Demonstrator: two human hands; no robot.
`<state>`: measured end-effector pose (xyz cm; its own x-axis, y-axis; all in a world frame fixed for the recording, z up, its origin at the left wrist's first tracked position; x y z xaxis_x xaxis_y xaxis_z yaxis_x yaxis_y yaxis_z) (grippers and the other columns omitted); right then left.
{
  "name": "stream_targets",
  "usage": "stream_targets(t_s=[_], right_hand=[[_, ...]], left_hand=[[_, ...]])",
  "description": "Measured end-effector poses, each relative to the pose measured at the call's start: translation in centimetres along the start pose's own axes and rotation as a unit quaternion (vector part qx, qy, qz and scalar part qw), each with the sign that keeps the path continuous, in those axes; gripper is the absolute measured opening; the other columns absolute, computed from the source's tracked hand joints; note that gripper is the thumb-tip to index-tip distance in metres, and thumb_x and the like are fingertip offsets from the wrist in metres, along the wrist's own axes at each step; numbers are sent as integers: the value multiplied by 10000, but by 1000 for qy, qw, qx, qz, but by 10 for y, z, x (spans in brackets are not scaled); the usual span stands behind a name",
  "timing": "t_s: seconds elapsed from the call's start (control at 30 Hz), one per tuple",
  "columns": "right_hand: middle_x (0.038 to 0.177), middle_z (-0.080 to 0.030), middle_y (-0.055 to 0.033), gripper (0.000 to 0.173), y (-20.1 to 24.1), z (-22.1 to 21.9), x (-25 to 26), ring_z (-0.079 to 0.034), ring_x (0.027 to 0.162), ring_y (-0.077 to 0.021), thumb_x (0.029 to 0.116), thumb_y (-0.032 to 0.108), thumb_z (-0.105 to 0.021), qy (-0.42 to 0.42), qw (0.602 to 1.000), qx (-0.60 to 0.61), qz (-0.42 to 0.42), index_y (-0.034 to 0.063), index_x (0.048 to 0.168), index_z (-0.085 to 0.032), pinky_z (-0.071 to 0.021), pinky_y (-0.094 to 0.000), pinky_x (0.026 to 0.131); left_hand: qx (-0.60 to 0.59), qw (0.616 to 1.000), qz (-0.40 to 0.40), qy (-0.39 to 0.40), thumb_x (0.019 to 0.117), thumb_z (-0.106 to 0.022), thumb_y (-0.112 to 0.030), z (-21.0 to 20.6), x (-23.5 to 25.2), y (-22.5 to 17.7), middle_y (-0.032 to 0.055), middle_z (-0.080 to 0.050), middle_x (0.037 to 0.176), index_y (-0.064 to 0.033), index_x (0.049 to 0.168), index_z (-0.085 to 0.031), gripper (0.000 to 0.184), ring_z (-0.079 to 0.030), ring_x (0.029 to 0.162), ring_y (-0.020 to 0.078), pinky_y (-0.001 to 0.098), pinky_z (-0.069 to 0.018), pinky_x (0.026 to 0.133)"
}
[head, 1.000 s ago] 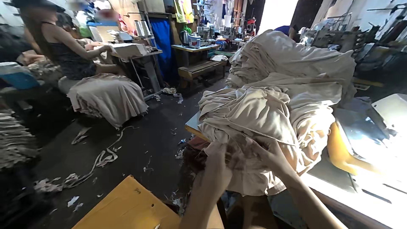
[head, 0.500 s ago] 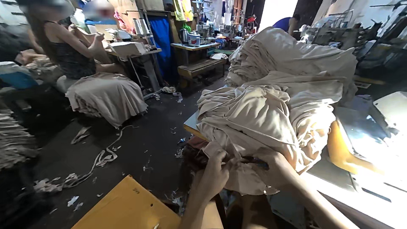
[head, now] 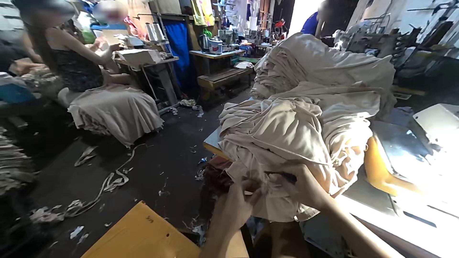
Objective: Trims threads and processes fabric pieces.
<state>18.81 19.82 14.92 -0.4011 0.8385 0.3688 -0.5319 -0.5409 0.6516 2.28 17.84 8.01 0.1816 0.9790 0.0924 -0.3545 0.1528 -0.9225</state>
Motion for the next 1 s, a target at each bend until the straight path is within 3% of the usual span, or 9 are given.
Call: stream_targets(t_s=[0.1, 0.17, 0.27, 0.47, 0.7, 0.8, 0.83, 0.93, 1.0], right_hand=[[746, -664, 26, 259, 0, -5, 5, -598, 671, 0, 968, 318, -676, 40, 996, 80, -19, 80, 893, -745, -513, -191, 635], [768, -667, 9, 278, -1, -6, 5, -602, 697, -10, 966, 334, -675, 60, 997, 51, -6, 72, 906, -745, -512, -197, 655], [816, -682, -36, 323, -5, -11, -1, -635, 770, -83, 961, 374, -668, 99, 995, -26, 3, 64, 934, -754, -542, -279, 724], [833, -685, -82, 340, 1, -23, -1, -661, 809, -214, 962, 395, -659, 164, 980, -112, -14, 66, 956, -744, -550, -441, 776], [717, -649, -61, 331, 21, -30, -2, -662, 692, -226, 965, 369, -618, 61, 977, -185, 84, 74, 854, -716, -550, -457, 636], [741, -682, -29, 279, 16, -22, -1, -673, 720, -172, 963, 320, -621, 23, 986, -146, 84, 94, 850, -740, -569, -411, 668], [746, -688, -20, 274, 13, -19, 0, -671, 724, -151, 961, 313, -623, 15, 989, -127, 80, 96, 855, -753, -570, -387, 676], [778, -680, -9, 288, 7, -10, -2, -650, 741, -108, 961, 354, -641, 4, 995, -83, 51, 94, 909, -755, -566, -328, 701], [814, -688, -8, 334, 8, -1, -9, -661, 752, -104, 940, 429, -657, -2, 995, -98, 35, 108, 969, -745, -579, -334, 692]], left_hand=[[-40, 997, -27, -59, 891, -770, -273, -12, 1, -5, 137, -647, 1077, -18, 936, -744, 260, -666, 979, 131, 242, -587, 814], [-97, 992, -54, -64, 901, -752, -209, -13, 1, -2, 107, -655, 1034, -15, 916, -739, 195, -668, 961, 103, 220, -589, 812], [-195, 981, -15, -11, 962, -683, -174, -6, -4, 10, 25, -702, 995, -35, 999, -721, 149, -674, 937, 83, 254, -573, 864], [-277, 960, 32, 26, 1010, -603, -130, -3, -12, 13, 71, -708, 1032, -4, 1065, -678, 157, -695, 981, 148, 321, -578, 947], [-201, 979, -18, 0, 985, -634, -166, -7, -16, 9, 50, -671, 1053, -30, 1019, -694, 153, -677, 948, 104, 267, -586, 876], [-110, 991, -49, 61, 946, -637, -89, -25, -33, -2, 108, -656, 1169, 16, 1042, -708, 159, -662, 987, 70, 233, -571, 867], [-74, 991, -62, 95, 923, -655, -71, -33, -42, 0, 125, -660, 1121, 28, 1000, -713, 139, -662, 958, 87, 244, -569, 855], [90, 968, -44, 228, 929, -728, -218, -49, -67, 46, 167, -706, 995, 21, 996, -725, 248, -693, 906, 266, 452, -576, 839], [241, 953, 20, 183, 915, -737, -293, -29, -64, 73, 211, -725, 1003, -10, 981, -752, 291, -702, 960, 404, 622, -553, 847]])
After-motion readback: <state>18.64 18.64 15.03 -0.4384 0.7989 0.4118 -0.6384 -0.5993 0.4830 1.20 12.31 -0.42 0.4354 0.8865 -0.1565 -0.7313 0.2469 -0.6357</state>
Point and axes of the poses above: each hand's wrist, its own x-axis towards the middle knuckle, its own z-axis out of the back of the hand, y = z × x, the point moved 10 cm from there along x, towards the middle knuckle
